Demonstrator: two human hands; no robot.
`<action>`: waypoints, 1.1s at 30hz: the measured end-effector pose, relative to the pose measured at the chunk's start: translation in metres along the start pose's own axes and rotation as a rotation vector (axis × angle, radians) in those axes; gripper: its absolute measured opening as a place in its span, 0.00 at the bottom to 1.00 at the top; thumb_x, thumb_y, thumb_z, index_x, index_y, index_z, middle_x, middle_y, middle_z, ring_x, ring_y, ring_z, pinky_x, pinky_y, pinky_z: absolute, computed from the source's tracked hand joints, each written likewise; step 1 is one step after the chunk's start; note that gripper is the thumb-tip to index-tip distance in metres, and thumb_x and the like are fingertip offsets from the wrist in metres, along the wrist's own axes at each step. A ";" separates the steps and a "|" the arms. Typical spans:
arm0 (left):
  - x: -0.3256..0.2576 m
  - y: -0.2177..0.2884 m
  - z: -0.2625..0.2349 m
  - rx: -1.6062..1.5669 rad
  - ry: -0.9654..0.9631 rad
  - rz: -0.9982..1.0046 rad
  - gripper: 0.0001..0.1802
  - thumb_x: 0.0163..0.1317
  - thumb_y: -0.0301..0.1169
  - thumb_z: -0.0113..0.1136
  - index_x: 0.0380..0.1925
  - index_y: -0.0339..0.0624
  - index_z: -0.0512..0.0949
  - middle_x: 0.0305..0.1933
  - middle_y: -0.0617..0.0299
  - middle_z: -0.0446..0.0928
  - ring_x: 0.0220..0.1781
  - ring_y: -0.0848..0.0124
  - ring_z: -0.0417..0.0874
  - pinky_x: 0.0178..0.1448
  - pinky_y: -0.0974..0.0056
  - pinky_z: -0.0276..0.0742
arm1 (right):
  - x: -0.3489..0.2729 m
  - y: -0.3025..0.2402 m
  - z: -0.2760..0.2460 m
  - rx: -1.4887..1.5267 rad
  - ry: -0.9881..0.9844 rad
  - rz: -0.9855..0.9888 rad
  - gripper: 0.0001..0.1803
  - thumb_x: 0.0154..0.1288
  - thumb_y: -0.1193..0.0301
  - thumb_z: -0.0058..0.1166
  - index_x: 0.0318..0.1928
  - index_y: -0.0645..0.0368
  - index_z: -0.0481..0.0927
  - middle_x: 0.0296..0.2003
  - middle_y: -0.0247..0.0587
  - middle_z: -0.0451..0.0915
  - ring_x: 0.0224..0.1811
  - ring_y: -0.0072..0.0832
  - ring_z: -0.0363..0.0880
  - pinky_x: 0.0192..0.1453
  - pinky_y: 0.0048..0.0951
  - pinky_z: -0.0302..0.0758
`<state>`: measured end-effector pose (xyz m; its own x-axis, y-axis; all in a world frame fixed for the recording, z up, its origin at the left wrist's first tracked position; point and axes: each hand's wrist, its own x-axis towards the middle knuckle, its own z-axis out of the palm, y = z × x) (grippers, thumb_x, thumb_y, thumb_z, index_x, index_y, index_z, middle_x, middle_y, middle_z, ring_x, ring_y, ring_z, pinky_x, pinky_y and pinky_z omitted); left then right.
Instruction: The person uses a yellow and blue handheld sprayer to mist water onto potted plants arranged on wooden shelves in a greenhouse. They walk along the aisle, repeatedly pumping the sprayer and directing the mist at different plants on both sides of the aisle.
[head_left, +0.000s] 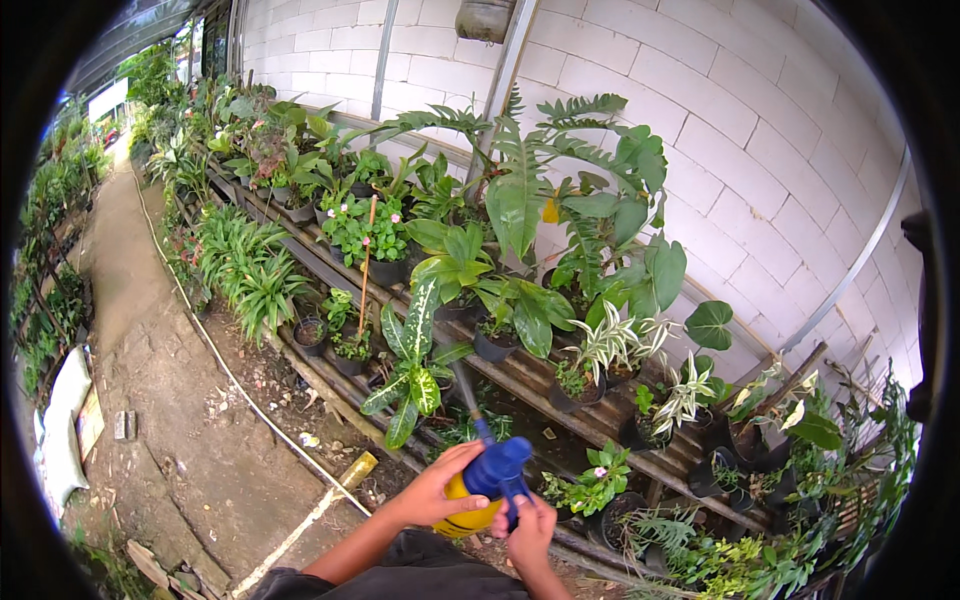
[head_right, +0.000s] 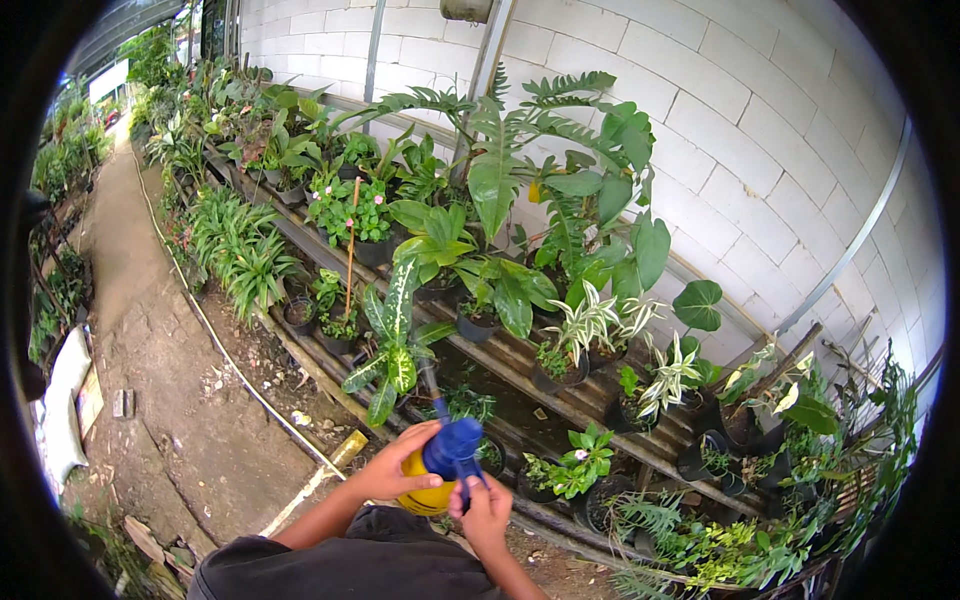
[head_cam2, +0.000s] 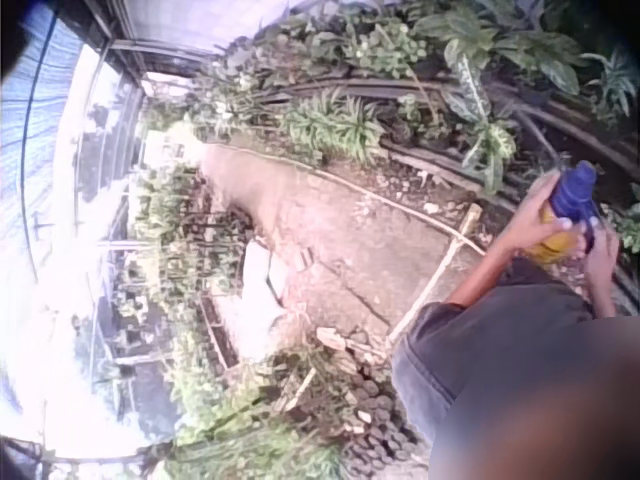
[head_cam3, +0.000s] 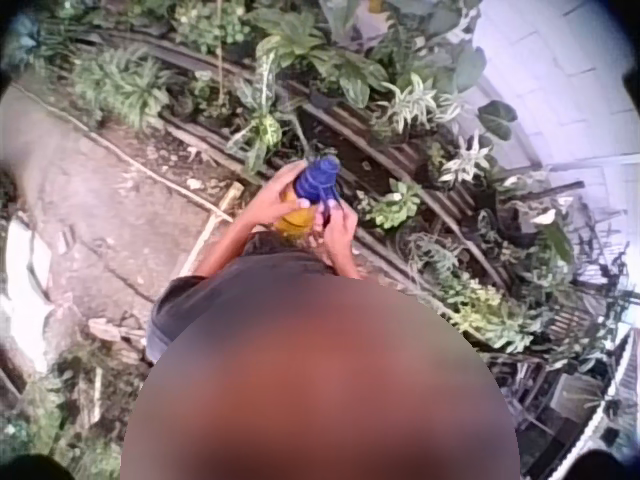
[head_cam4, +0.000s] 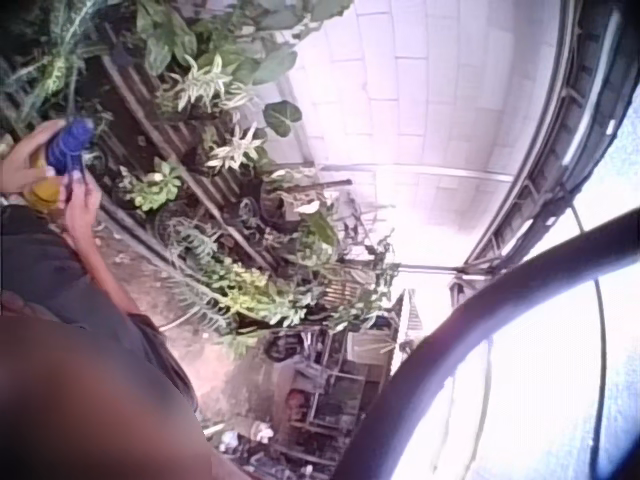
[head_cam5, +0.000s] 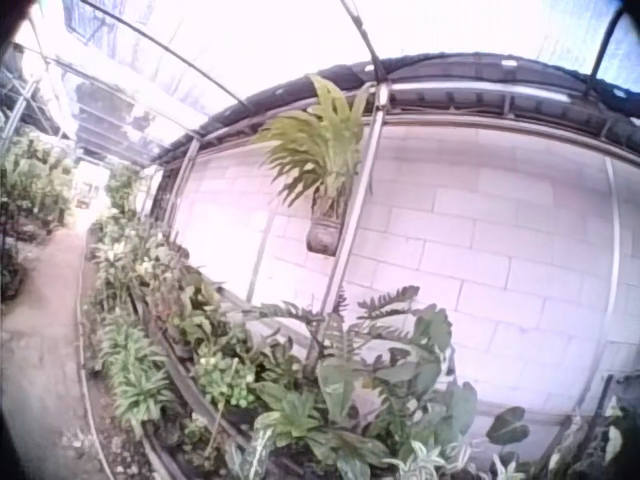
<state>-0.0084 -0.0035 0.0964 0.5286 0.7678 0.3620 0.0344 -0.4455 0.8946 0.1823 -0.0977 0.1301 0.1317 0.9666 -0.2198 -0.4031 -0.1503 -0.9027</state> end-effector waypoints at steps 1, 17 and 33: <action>-0.001 0.003 0.006 -0.020 0.019 0.030 0.46 0.67 0.45 0.75 0.78 0.35 0.66 0.81 0.47 0.67 0.83 0.50 0.65 0.85 0.49 0.58 | 0.003 -0.002 0.001 0.091 0.077 -0.074 0.16 0.84 0.65 0.48 0.38 0.64 0.77 0.25 0.36 0.76 0.23 0.21 0.72 0.28 0.25 0.70; 0.009 0.001 0.037 -0.095 -0.075 0.001 0.40 0.75 0.38 0.67 0.80 0.36 0.63 0.79 0.44 0.70 0.81 0.51 0.71 0.83 0.52 0.64 | -0.012 -0.014 -0.034 -0.071 0.474 -0.328 0.17 0.85 0.65 0.48 0.34 0.59 0.74 0.20 0.30 0.71 0.20 0.18 0.67 0.26 0.25 0.65; -0.032 0.011 0.041 -0.086 0.164 -0.045 0.51 0.76 0.36 0.66 0.87 0.40 0.42 0.82 0.44 0.65 0.79 0.54 0.72 0.80 0.50 0.68 | -0.035 -0.021 -0.002 -0.053 0.241 -0.359 0.23 0.86 0.59 0.44 0.35 0.64 0.76 0.18 0.32 0.71 0.16 0.17 0.66 0.21 0.24 0.63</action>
<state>0.0096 -0.0518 0.0836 0.3823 0.8542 0.3525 -0.0216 -0.3731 0.9275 0.1879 -0.1290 0.1565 0.4652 0.8845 0.0368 -0.2467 0.1694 -0.9542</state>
